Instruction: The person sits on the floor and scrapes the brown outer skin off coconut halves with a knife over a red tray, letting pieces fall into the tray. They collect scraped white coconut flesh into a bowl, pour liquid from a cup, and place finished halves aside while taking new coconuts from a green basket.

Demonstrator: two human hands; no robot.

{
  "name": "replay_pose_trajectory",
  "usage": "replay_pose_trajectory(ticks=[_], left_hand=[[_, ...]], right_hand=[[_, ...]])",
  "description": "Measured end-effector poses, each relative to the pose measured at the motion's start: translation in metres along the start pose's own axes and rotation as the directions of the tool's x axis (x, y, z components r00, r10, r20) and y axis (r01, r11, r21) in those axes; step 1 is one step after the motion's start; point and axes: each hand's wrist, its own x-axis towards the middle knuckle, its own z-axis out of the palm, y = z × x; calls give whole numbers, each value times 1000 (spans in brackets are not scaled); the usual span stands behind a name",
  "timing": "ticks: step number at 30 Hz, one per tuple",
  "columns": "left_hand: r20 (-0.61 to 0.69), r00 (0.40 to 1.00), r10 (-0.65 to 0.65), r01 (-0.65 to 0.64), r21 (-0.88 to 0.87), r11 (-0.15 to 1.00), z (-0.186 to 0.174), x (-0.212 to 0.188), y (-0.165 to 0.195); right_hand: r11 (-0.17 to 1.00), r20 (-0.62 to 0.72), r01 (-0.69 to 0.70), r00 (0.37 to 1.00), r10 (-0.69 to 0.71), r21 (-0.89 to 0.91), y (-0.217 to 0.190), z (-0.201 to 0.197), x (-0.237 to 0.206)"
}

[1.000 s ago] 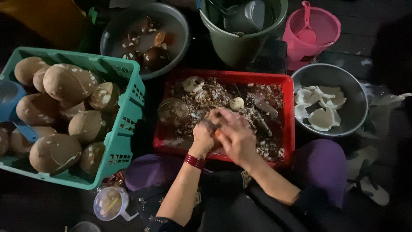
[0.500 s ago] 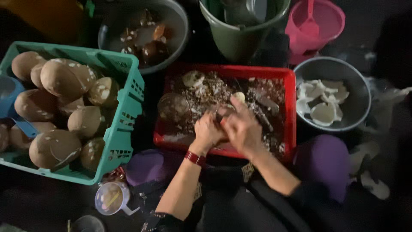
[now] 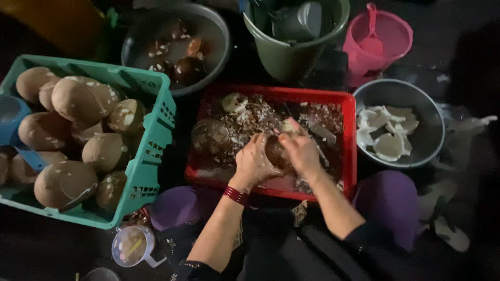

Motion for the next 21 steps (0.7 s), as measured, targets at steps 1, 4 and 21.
replay_pose_trajectory(ticks=[1, 4, 21], left_hand=[[-33, 999, 32, -31, 34, 999, -4, 1, 4], [-52, 995, 82, -77, 88, 993, -12, -7, 24], [-204, 950, 237, -229, 62, 971, 7, 8, -24]], right_hand=[[988, 91, -81, 993, 70, 131, 2, -3, 20], [913, 216, -197, 968, 125, 356, 19, -9, 53], [962, 74, -77, 995, 59, 264, -17, -8, 27]])
